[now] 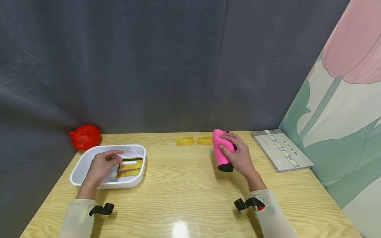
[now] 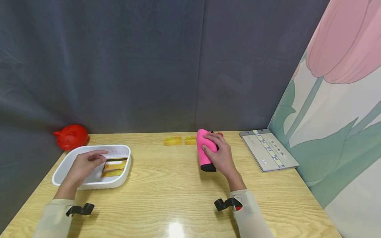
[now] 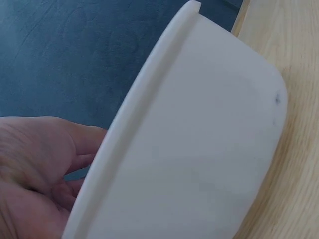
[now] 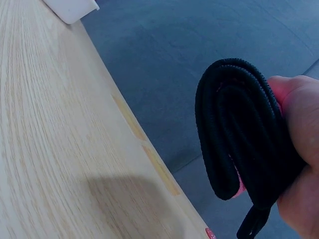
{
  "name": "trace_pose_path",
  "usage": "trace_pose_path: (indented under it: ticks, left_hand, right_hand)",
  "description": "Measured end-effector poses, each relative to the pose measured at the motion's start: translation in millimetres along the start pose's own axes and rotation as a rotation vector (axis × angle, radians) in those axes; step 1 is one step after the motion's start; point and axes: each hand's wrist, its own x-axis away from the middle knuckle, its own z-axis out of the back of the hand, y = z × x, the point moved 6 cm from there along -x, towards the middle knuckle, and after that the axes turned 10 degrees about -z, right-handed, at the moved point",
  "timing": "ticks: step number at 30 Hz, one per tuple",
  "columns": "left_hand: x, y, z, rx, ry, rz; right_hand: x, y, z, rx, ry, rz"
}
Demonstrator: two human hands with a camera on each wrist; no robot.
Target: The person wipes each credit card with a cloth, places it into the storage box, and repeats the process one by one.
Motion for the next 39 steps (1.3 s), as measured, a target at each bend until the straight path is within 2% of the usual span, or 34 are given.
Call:
trace_pose_path:
  ticks: [3,7,11,15,18,22,25,28,33,36,39]
  left_hand:
    - [-1.6,-0.3,0.7,0.004,-0.012,0.005]
    - [-4.0,4.6,-2.4,0.095,-0.049,-0.017]
    - [-5.2,19.8,-9.5,0.212,-0.093,-0.077]
    - [-7.0,42.9,-22.4,0.285,-0.124,-0.107]
    - [-14.3,64.6,-40.1,0.287,-0.145,-0.128]
    - [-30.6,94.4,-74.1,0.279,-0.195,-0.175]
    - [-42.4,110.7,-101.0,0.302,-0.236,-0.193]
    - [-53.3,121.0,-123.7,0.313,-0.243,-0.186]
    - [-74.7,125.0,-156.6,0.375,-0.209,-0.157]
    - [-85.8,116.8,-174.4,0.410,-0.194,-0.132]
    - [-93.5,105.0,-185.3,0.418,-0.172,-0.122]
  right_hand:
    - [-0.6,0.5,1.2,0.002,0.006,0.002]
    - [-0.7,0.7,3.0,0.015,0.012,-0.003]
    - [-0.3,1.0,5.6,0.013,0.022,-0.007]
    - [-1.5,2.2,7.9,0.005,0.031,-0.003]
    - [-3.2,4.2,10.7,-0.004,0.044,-0.005]
    - [-4.0,5.6,16.2,-0.014,0.067,-0.014]
    - [-3.6,5.5,19.5,-0.017,0.071,-0.026]
    - [-3.6,4.6,22.1,-0.013,0.073,-0.033]
    - [-5.1,2.3,24.8,-0.013,0.075,-0.027]
    - [-4.7,4.0,23.1,-0.021,0.061,-0.038]
    - [-2.9,5.5,20.9,-0.023,0.051,-0.044]
